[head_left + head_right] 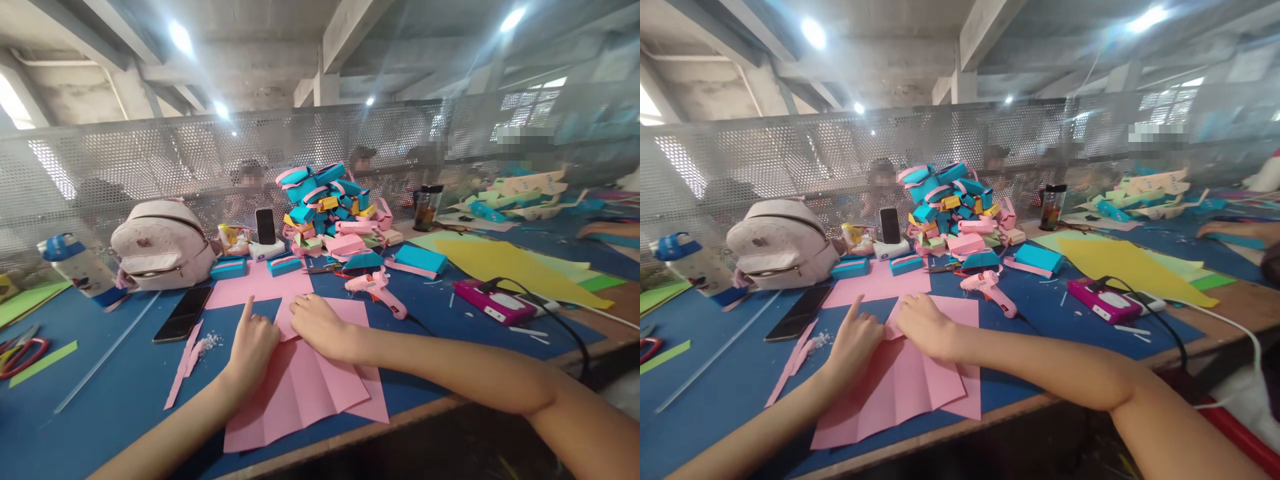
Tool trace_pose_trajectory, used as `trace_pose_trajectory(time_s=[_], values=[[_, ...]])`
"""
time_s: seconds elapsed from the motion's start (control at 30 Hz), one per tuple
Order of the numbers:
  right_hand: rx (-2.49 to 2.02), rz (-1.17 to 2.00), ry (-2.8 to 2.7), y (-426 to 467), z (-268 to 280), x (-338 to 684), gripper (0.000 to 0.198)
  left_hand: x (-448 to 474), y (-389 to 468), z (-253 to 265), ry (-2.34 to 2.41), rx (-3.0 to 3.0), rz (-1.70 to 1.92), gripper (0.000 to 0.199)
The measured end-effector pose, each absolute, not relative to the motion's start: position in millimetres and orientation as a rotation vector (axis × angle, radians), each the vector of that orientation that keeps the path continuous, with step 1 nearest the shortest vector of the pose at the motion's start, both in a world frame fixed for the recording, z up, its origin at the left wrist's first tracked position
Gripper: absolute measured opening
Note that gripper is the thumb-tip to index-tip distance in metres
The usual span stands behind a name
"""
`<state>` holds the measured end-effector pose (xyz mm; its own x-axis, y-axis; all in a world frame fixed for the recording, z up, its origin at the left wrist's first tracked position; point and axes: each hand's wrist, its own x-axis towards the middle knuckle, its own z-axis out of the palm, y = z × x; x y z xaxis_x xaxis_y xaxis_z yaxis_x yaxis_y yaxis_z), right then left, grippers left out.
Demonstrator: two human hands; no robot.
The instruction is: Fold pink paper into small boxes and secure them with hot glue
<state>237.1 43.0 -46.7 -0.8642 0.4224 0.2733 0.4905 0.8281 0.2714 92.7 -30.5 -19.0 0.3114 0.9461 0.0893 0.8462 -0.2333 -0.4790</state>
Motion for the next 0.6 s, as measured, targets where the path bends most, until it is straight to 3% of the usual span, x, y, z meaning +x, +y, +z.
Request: trace_pose_trajectory(time_s=[0.3, 0.43, 0.6], values=[[-0.752, -0.460, -2.895, 35, -38, 238, 0.014, 98, -27, -30, -1.543, -2.055, 0.321, 0.040], [-0.771, -0.336, -2.944, 36, -25, 241, 0.020, 91, -25, -19, -1.572, -2.156, 0.392, 0.031], [-0.847, -0.205, -2.971, 55, -3, 237, 0.016, 70, -10, -6, -1.680, -2.321, 0.080, 0.027]])
